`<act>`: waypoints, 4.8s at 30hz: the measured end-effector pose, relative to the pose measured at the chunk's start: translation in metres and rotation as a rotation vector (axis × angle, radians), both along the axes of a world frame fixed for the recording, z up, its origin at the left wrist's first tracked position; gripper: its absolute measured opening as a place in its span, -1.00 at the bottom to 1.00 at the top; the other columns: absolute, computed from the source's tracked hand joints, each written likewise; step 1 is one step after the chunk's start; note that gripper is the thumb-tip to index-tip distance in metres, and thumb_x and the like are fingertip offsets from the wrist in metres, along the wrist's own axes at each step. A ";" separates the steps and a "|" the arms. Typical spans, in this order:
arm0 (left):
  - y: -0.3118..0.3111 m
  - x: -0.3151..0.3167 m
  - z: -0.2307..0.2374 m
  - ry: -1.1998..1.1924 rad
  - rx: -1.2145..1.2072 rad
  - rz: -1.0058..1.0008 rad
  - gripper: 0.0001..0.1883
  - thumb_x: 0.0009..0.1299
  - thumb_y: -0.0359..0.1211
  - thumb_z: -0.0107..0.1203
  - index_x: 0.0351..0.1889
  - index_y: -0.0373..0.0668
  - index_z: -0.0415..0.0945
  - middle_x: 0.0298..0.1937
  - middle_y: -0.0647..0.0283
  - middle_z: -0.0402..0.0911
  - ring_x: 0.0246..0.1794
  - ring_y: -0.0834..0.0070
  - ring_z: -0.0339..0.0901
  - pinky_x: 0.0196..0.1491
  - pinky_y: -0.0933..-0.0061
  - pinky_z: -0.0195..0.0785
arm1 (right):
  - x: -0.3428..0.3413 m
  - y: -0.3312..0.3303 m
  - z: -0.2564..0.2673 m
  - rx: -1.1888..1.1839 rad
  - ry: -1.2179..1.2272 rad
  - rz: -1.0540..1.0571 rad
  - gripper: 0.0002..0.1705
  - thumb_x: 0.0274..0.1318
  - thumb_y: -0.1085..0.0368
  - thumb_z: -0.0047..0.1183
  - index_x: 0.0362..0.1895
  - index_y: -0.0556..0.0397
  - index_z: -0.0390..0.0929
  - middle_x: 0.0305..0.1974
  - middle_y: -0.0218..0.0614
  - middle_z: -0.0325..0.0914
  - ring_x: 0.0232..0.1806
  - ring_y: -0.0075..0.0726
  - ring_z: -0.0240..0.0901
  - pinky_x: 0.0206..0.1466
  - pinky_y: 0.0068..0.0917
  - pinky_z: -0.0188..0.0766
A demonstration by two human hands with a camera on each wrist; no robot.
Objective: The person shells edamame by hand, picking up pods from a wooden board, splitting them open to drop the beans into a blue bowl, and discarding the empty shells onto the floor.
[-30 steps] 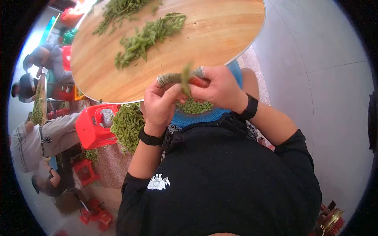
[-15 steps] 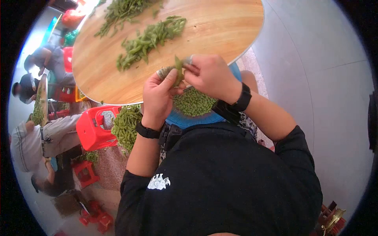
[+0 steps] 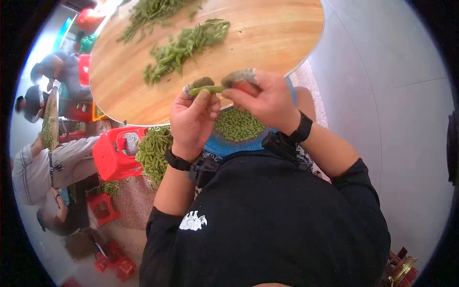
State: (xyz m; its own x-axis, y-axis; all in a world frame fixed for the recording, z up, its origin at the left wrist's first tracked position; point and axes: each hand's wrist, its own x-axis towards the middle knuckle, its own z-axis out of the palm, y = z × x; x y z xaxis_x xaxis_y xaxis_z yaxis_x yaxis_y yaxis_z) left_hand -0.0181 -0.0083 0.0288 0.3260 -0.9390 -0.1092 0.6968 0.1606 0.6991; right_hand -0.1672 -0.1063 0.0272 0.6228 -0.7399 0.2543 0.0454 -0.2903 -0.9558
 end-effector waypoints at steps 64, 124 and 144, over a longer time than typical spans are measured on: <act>0.010 -0.003 -0.008 -0.095 0.030 -0.035 -0.89 0.40 -0.41 0.09 -0.22 -0.28 0.54 -0.46 0.21 0.61 -0.56 0.50 0.51 -0.49 0.56 0.36 | -0.024 0.003 0.018 -0.592 0.117 0.095 -0.83 -0.02 0.40 0.15 -0.27 0.14 0.60 -0.51 -0.14 0.46 -0.55 -0.10 0.44 -0.51 -0.32 0.36; 0.003 -0.022 -0.057 0.033 0.377 -0.103 -0.77 0.33 -0.58 0.01 -0.07 -0.27 0.50 -0.13 0.20 0.61 -0.25 0.48 0.60 -0.22 0.48 0.57 | -0.014 -0.003 -0.037 -0.363 0.434 -0.032 -0.68 -0.19 0.15 0.17 -0.64 0.14 0.43 -0.67 -0.05 0.43 -0.55 0.10 0.45 -0.46 -0.18 0.37; 0.008 -0.008 -0.071 -0.290 0.369 -0.482 -0.89 0.43 -0.39 0.01 -0.20 -0.23 0.47 -0.50 0.33 0.48 -0.68 0.70 0.27 -0.65 0.70 0.04 | -0.028 -0.043 -0.038 0.459 0.348 0.389 -0.79 -0.03 0.29 0.30 -0.44 0.12 0.54 -0.56 -0.51 0.46 -0.56 -0.67 0.37 -0.52 -0.65 0.31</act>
State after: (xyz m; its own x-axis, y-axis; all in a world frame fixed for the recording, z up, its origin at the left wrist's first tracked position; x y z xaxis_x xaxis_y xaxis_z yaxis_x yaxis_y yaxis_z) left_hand -0.0265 -0.0005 -0.0424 -0.0556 -0.9049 -0.4219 0.4065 -0.4065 0.8182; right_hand -0.1952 -0.1492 -0.0103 0.8530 -0.4314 -0.2937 -0.2673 0.1223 -0.9558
